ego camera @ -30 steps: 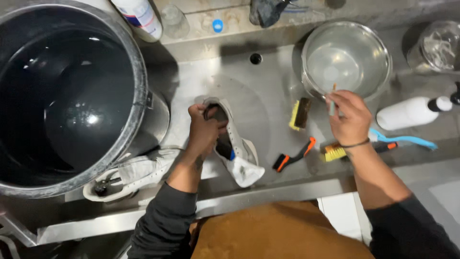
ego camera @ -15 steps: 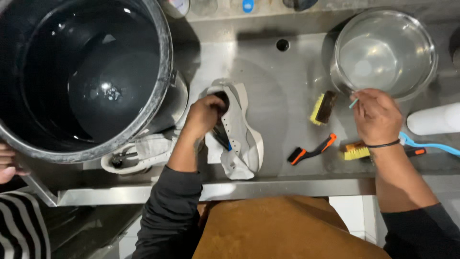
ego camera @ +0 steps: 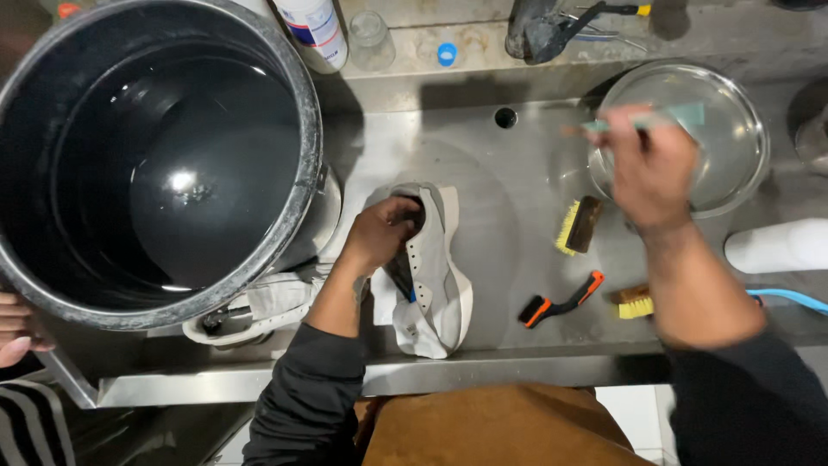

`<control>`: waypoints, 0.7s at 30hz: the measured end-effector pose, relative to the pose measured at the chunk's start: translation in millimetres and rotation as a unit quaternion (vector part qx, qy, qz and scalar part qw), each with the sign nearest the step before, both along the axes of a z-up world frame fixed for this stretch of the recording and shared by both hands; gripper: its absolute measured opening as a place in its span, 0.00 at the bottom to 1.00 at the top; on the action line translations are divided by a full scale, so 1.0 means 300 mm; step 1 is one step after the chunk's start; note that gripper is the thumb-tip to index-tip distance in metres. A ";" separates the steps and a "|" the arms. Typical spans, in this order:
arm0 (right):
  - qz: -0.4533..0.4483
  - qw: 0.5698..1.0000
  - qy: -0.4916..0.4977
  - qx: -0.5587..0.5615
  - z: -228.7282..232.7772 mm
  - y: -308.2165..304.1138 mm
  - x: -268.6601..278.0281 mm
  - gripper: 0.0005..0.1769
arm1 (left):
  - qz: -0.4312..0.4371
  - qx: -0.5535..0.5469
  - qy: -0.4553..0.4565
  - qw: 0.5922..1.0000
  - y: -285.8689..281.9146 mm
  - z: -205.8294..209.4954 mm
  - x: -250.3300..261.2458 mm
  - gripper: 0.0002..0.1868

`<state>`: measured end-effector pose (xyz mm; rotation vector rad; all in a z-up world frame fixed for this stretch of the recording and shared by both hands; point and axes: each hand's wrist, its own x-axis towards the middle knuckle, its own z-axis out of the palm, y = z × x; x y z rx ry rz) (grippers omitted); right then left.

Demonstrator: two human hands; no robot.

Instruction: The person pours a cleaning liquid into a cap, then uses a small brush to apply the liquid to a white sneaker. They repeatedly dip the brush into the cap and scrub different areas of the shoe, including the upper, sole, and interior.

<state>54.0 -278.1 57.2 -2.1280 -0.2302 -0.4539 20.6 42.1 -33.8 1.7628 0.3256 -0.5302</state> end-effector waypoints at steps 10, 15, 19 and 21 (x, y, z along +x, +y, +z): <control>0.022 0.938 0.106 0.330 -0.210 0.360 0.670 0.08 | -0.098 0.112 -0.006 0.989 0.050 0.052 0.021 0.15; 0.012 0.976 0.069 0.206 -0.232 0.400 0.716 0.07 | -0.102 0.129 0.024 0.986 0.078 0.061 0.044 0.18; 0.036 0.982 0.031 0.184 -0.284 0.388 0.738 0.07 | -0.119 0.143 0.013 0.983 0.075 0.080 0.039 0.21; 0.077 0.988 -0.023 0.129 -0.306 0.375 0.752 0.09 | -0.112 0.153 0.021 0.982 0.065 0.096 0.044 0.26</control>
